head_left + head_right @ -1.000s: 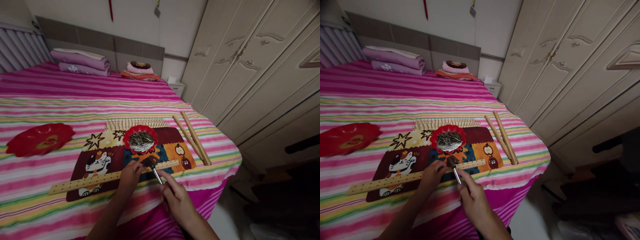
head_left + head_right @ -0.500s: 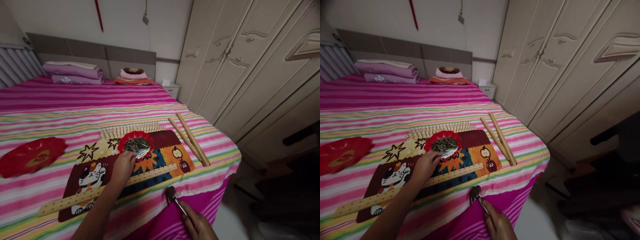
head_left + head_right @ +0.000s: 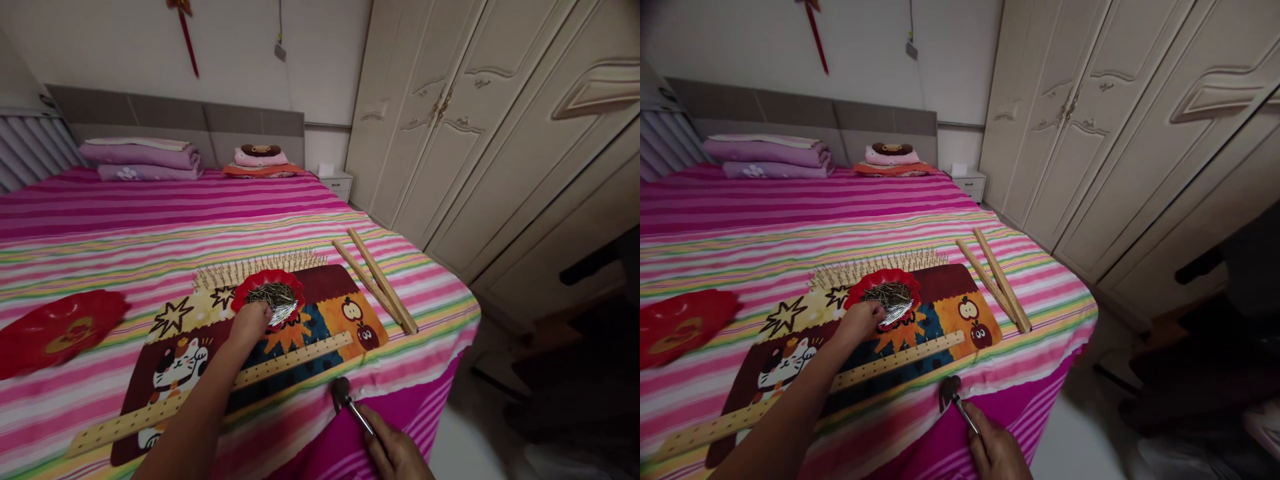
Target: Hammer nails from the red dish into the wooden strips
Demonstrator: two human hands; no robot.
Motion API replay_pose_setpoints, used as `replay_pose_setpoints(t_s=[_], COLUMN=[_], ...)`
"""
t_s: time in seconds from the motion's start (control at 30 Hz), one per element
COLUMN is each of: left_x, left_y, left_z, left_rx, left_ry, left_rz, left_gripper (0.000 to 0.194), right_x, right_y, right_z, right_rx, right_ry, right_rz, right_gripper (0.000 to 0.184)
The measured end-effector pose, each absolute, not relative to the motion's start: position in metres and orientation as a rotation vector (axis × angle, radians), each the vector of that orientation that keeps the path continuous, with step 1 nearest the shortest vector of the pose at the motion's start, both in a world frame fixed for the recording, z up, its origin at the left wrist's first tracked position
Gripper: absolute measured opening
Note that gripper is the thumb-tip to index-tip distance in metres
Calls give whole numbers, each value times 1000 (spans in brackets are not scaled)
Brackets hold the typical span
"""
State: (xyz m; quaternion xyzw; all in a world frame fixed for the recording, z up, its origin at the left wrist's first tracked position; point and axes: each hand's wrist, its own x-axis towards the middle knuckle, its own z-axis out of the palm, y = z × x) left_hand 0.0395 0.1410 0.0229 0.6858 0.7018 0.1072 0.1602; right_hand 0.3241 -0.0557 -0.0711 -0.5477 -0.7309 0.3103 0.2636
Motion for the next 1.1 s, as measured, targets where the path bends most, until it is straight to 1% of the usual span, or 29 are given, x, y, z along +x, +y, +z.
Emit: replay_pose_setpoints(t_s=[0.17,0.33,0.5,0.63,0.73,0.8,0.9,1.0,1.1], left_x=[27,12,7,-4,-26,-43,-61,-65,-61], left_y=[136,127,114,93,78,72,73,85,101], left_z=[30,25,25,31,36,38,42,44,45], left_rx=[1883,1506,1232,1057,1088,1172,1313,1379,1419], left_ry=[1913,1682,1590,1583,1760,1937,2133,2173,2167], left_rz=[467,858,1037,1128,992,774,436,191,121], left_gripper=[15,21,19,22,16,11,10,11,12], right_x=[324,323,322,324,324,323,323,323,325], right_y=[-57,-57,-58,-60,-61,-60,-60,-59,-60], right_z=[-73,-76,-77,-78,-78,-79,-81,-86,-91], right_rx=[-1498,-1496,-1526,-1543,-1561,-1577,-1598,-1594,-1597], right_ry=[-1974,-1951,-1959,-1953,-1965,-1978,-2005,-2043,-2062], right_rz=[831,832,845,851,847,853,855,834,792], right_gripper=[41,41,42,43,44,44,46,46,45])
